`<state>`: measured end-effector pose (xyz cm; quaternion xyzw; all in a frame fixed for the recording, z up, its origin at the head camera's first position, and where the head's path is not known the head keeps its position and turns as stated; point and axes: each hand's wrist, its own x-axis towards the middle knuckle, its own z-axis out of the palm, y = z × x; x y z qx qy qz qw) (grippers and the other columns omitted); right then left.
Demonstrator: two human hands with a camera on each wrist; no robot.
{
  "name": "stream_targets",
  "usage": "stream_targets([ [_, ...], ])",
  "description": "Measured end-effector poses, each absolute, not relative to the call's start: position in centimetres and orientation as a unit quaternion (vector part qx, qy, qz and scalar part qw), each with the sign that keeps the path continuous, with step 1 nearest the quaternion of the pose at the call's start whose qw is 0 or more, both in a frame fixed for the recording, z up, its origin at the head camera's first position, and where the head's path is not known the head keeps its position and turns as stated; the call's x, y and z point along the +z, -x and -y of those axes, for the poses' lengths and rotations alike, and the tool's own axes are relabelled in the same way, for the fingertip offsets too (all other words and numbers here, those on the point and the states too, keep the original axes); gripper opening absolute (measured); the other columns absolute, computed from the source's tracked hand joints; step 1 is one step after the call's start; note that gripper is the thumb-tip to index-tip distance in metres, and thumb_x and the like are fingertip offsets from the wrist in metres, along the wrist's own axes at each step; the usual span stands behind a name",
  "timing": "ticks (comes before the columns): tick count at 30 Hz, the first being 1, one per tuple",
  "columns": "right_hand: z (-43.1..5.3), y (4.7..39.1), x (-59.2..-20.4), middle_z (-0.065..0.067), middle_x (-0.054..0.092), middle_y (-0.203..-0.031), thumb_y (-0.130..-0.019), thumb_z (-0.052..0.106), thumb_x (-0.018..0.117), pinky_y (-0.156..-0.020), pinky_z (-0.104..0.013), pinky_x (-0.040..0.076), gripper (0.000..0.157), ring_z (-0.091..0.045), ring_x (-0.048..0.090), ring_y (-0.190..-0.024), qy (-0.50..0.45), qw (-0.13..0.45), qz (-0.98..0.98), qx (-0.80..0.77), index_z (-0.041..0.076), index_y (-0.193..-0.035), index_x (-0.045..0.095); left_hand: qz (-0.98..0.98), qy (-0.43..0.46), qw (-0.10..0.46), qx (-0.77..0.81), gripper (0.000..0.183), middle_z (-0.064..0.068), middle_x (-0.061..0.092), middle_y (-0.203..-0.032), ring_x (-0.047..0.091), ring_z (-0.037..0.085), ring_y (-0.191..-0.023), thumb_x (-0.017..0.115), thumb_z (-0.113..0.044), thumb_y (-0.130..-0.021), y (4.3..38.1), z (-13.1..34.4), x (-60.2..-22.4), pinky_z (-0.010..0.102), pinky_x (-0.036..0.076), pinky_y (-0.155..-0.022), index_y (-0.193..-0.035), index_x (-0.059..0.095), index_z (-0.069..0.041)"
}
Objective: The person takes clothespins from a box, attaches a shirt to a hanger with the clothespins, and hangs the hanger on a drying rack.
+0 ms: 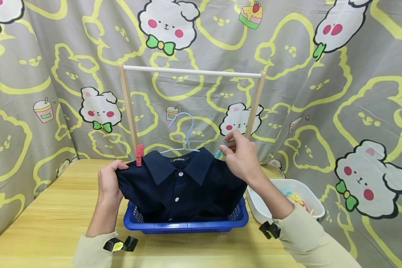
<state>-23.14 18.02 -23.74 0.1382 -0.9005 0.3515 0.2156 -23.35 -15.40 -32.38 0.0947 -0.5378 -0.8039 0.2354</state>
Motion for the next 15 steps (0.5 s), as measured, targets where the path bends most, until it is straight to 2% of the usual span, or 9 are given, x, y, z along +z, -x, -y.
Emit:
stream_targets([
  [15, -18.10, 23.26, -24.15, -0.018, 0.075, -0.102, -0.098, 0.010, 0.065, -0.089, -0.052, 0.056, 0.013, -0.034, 0.073, -0.096, -0.140, 0.222, 0.899, 0.350, 0.005, -0.110, 0.062, 0.525, -0.090, 0.243, -0.811, 0.035, -0.006, 0.045, -0.047, 0.050, 0.014, -0.047, 0.053, 0.005, -0.074, 23.41, 15.28, -32.52, 0.027, 0.047, -0.048, -0.044, 0.056, -0.011],
])
